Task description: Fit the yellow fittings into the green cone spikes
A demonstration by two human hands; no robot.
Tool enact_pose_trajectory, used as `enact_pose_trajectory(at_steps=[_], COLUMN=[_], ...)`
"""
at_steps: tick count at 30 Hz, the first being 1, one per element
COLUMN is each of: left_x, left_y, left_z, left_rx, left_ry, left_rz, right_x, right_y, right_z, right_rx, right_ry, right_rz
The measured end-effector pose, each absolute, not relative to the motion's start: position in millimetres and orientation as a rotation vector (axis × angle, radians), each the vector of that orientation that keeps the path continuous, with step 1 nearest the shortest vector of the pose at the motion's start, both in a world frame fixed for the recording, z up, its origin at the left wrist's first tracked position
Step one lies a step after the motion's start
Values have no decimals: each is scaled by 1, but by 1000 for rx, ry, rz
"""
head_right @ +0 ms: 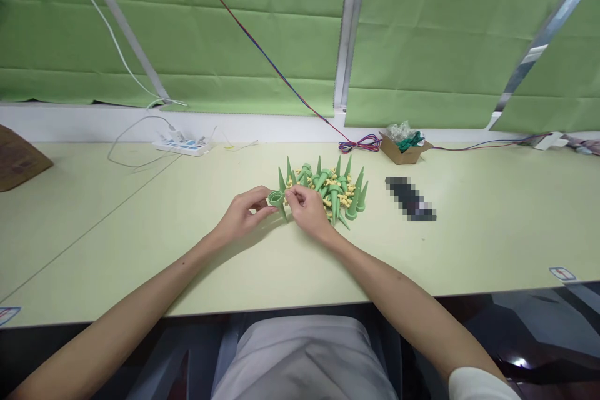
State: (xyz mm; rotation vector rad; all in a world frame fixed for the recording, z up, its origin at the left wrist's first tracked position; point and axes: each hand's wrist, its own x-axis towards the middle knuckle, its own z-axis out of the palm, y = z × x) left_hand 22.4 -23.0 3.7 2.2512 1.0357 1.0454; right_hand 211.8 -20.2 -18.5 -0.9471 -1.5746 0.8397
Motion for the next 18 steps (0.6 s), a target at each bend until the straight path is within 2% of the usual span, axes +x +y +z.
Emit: enact_pose_trajectory(at_steps=[6, 11, 18], left_x=[22, 29, 27], left_y=[-19, -27, -21], left_z=[0, 10, 8], left_rx=[2253, 1926, 1551], left_ry=[1040, 1099, 955], left_rz=[1062, 945, 929], right_x=[211, 209, 208], right_y=[-18, -20, -26], right_z=[-19, -19, -16], right_rx=[-961, -952, -891], right_ry=[-1560, -1543, -1543], right_rz=[853, 817, 774])
